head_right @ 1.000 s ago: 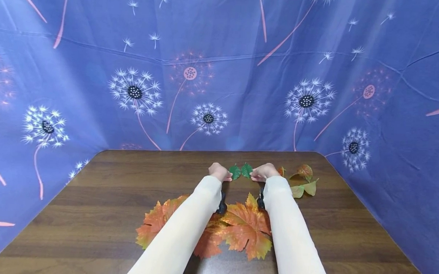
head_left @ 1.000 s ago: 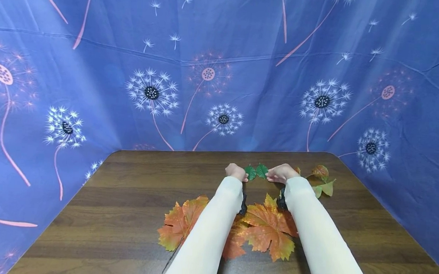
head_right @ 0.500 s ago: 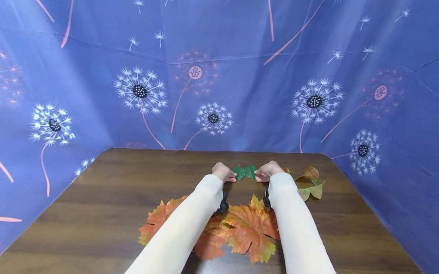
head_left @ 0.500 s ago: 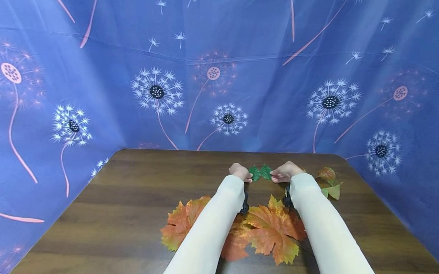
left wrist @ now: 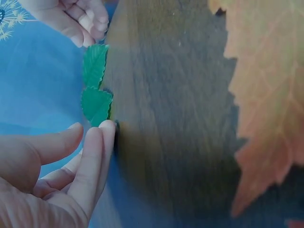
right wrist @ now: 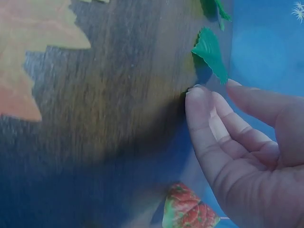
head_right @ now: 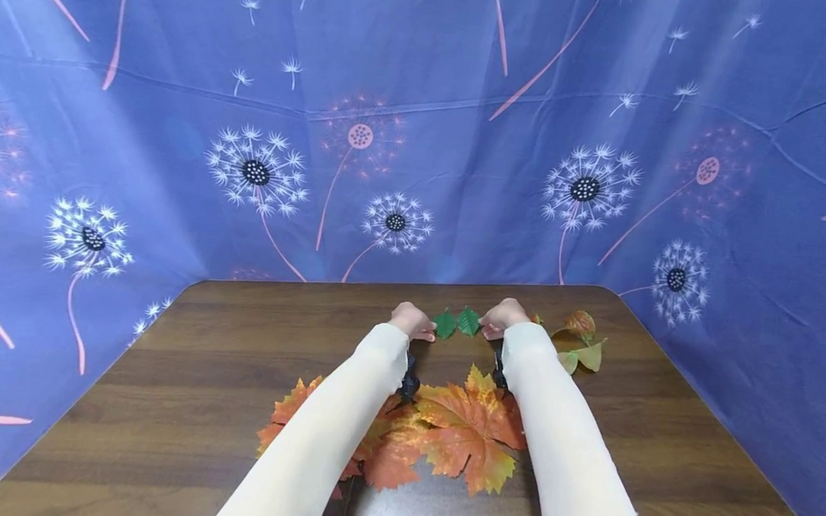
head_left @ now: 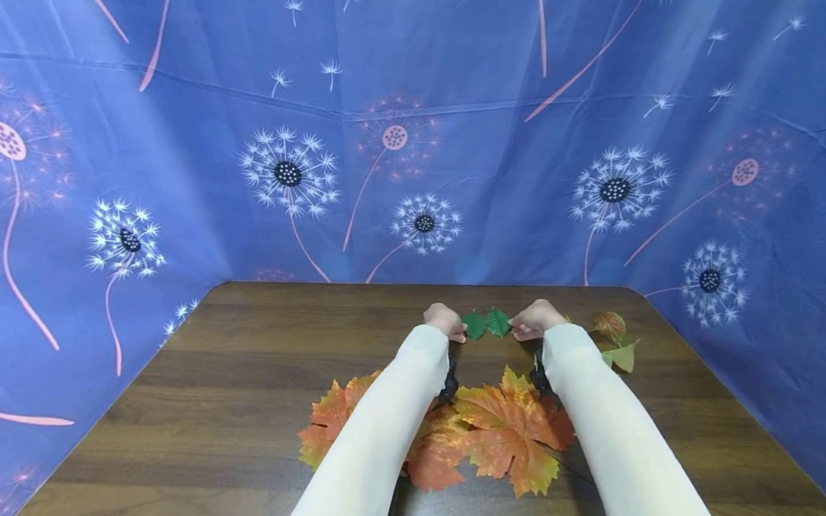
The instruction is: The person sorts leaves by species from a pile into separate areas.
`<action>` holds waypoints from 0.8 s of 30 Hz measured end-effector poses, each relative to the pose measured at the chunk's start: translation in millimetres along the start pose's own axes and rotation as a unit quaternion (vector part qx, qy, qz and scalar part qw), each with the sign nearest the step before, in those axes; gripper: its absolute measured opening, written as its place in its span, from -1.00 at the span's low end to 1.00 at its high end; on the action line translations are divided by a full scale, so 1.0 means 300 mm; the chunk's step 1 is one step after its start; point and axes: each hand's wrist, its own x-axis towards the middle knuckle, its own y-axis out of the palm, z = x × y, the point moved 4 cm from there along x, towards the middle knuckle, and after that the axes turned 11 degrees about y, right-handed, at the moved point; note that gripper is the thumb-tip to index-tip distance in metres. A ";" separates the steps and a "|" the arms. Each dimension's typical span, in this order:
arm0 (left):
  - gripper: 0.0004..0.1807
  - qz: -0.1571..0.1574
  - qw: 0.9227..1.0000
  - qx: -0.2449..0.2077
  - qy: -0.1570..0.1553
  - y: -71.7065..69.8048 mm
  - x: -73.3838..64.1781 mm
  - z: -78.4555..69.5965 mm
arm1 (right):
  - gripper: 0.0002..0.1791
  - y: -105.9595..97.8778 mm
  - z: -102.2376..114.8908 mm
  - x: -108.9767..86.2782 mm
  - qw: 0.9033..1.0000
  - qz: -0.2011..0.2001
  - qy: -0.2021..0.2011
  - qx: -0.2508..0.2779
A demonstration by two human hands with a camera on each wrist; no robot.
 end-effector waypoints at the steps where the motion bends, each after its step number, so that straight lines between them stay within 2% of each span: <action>1: -0.30 0.009 1.000 0.002 0.008 0.018 0.031 0.012 | -0.80 -0.003 -0.001 0.000 1.000 0.000 -0.002 -0.001; 2: -0.32 0.005 1.000 0.000 0.018 0.020 0.043 0.020 | -0.81 -0.006 -0.001 -0.001 1.000 0.002 -0.005 0.000; 4: -0.34 0.019 0.999 -0.035 0.027 -0.017 0.011 0.025 | -0.82 -0.013 -0.001 -0.003 1.000 0.000 -0.010 0.000; 5: -0.41 0.018 0.998 -0.050 0.031 -0.060 -0.037 0.018 | -0.82 -0.017 0.000 -0.006 1.000 -0.001 -0.013 0.000; 7: -0.45 0.049 0.994 -0.098 0.028 -0.164 -0.157 -0.003 | -0.78 -0.022 0.004 -0.011 1.000 -0.001 -0.017 -0.001; 8: -0.50 0.050 0.992 -0.115 0.023 -0.213 -0.215 -0.012 | -0.76 -0.026 0.008 -0.016 1.000 0.001 -0.020 -0.004; 11: -0.57 0.053 0.983 -0.176 0.012 -0.322 -0.345 -0.034 | -0.69 -0.037 0.022 -0.033 1.000 -0.003 -0.026 -0.016; 13: -0.53 0.040 0.986 -0.156 0.032 -0.329 -0.331 -0.019 | -0.67 -0.042 0.034 -0.045 0.999 -0.005 -0.031 -0.022; 14: -0.50 0.038 0.983 -0.174 0.032 -0.330 -0.326 -0.011 | -0.67 -0.044 0.039 -0.050 0.999 -0.007 -0.032 -0.024; 15: -0.47 0.026 0.982 -0.184 0.044 -0.314 -0.297 0.004 | -0.67 -0.046 0.043 -0.055 0.999 -0.007 -0.033 -0.024; 18: -0.46 0.025 0.982 -0.180 0.050 -0.330 -0.291 0.018 | -0.65 -0.047 0.052 -0.068 0.999 -0.007 -0.036 -0.025; 20: -0.49 0.026 0.977 -0.207 0.035 -0.381 -0.352 0.005 | -0.63 -0.048 0.054 -0.075 0.999 -0.008 -0.038 -0.027; 21: -0.52 0.024 0.979 -0.200 0.037 -0.403 -0.376 -0.001 | -0.62 -0.048 0.055 -0.079 0.999 -0.008 -0.039 -0.028; 22: -0.53 0.030 0.979 -0.200 0.029 -0.441 -0.423 -0.014 | -0.61 -0.050 0.056 -0.082 0.999 -0.009 -0.040 -0.030; 24: -0.54 0.031 0.977 -0.206 0.035 -0.478 -0.467 -0.018 | -0.61 -0.052 0.056 -0.087 0.999 -0.011 -0.043 -0.028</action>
